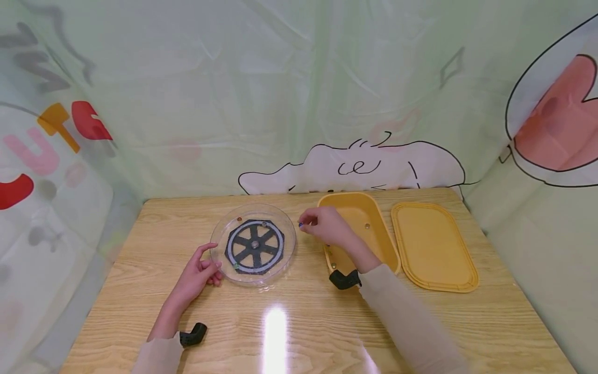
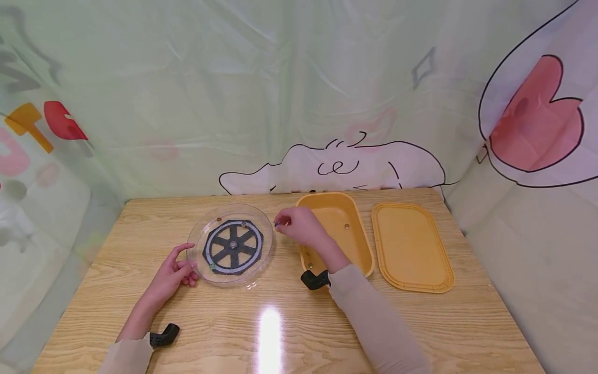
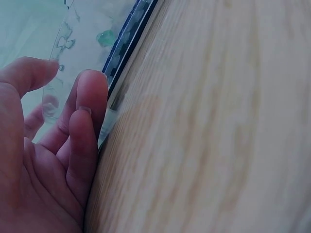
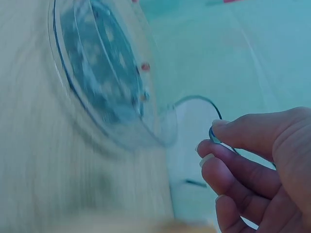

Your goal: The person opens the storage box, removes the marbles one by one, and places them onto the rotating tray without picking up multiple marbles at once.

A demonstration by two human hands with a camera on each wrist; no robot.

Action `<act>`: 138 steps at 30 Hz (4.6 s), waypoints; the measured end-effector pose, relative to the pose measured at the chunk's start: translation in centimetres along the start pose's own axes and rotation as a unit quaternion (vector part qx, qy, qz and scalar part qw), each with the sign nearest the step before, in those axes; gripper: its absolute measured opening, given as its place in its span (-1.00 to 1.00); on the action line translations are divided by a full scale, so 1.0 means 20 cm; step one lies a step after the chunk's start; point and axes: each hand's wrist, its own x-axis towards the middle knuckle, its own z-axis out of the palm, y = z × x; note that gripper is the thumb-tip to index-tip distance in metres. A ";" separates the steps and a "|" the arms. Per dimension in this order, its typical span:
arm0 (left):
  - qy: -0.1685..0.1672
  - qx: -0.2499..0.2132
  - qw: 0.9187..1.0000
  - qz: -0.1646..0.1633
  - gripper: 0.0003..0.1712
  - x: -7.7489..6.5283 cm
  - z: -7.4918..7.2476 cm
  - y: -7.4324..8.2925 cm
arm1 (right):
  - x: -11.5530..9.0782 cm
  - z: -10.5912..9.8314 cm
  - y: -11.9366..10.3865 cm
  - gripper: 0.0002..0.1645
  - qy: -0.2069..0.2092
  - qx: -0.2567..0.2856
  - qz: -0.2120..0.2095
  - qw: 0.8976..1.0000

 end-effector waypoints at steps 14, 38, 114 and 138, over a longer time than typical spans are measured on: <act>0.003 0.001 1.000 0.005 -0.36 0.00 0.00 0.00 | 0.04 0.29 -0.14 -0.87 -0.015 0.057 -0.045 0.997; 0.007 -0.003 1.000 -0.001 -0.37 -0.01 0.01 0.00 | -0.03 0.14 -0.13 -0.81 0.001 0.074 -0.002 0.997; 0.002 -0.017 1.000 -0.009 -0.35 -0.01 0.01 -0.01 | -0.11 -0.22 0.34 -0.84 -0.107 -0.067 -0.028 0.992; 0.009 -0.005 1.000 -0.007 -0.38 -0.01 0.01 0.01 | -0.14 -0.06 0.07 -0.84 -0.052 -0.004 -0.065 0.997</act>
